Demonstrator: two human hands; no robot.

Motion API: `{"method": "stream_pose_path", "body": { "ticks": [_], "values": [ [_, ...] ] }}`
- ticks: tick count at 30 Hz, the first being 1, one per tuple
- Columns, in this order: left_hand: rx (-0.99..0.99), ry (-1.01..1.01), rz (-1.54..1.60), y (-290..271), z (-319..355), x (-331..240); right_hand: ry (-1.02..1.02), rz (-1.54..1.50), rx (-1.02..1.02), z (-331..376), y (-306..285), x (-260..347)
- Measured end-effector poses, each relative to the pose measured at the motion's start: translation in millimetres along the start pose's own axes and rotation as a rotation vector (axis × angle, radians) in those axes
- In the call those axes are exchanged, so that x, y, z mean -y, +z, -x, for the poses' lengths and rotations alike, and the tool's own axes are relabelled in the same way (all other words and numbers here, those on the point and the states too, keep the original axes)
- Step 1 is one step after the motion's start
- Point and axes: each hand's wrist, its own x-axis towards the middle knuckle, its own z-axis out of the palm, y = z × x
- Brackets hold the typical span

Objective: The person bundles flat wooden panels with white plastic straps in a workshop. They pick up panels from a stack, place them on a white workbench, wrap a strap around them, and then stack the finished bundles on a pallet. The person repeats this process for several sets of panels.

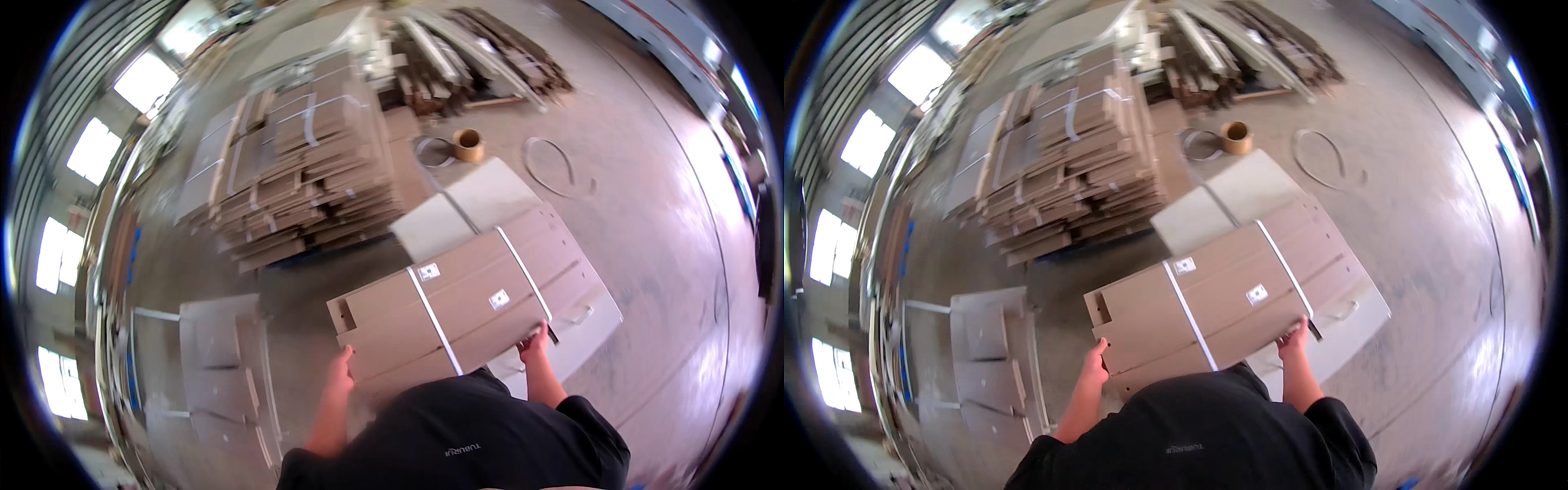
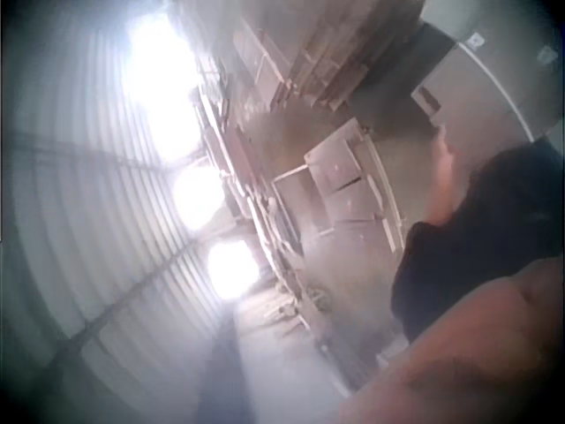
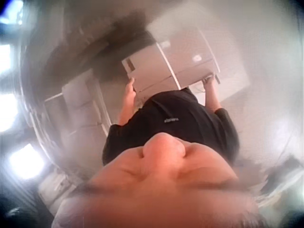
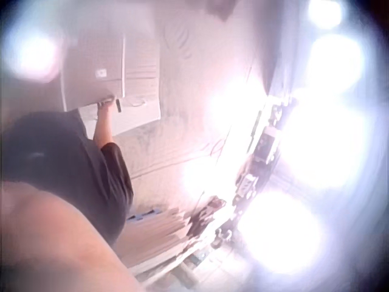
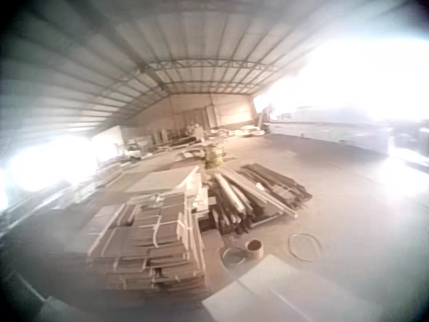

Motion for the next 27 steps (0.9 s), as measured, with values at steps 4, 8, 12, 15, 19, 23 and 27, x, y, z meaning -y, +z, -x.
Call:
{"method": "stream_pose_path", "body": {
  "ticks": [4, 8, 12, 15, 19, 23, 27],
  "values": [
    [-0.395, 0.104, -0.083, -34, 23, -39, 0.037, -0.099, -0.008, 23, 60, -28],
    [-0.521, 0.254, -0.312, -91, -4, -52, -0.076, -0.01, 0.004, -3, 108, -71],
    [-0.642, 0.252, -0.369, -119, 11, -96, -0.025, 0.063, -0.031, 72, 189, -96],
    [-0.507, 0.456, -0.003, -173, -13, -134, -0.009, -0.031, 0.224, 92, 257, -123],
    [-0.461, 0.603, 0.197, -225, -11, -210, 0.007, -0.037, 0.271, 169, 364, -178],
    [-0.437, 0.606, 0.451, -284, -23, -262, -0.028, 0.003, 0.353, 229, 466, -223],
    [-0.329, 0.638, 0.515, -316, -42, -296, -0.07, 0.031, 0.461, 267, 567, -264]
  ]
}}
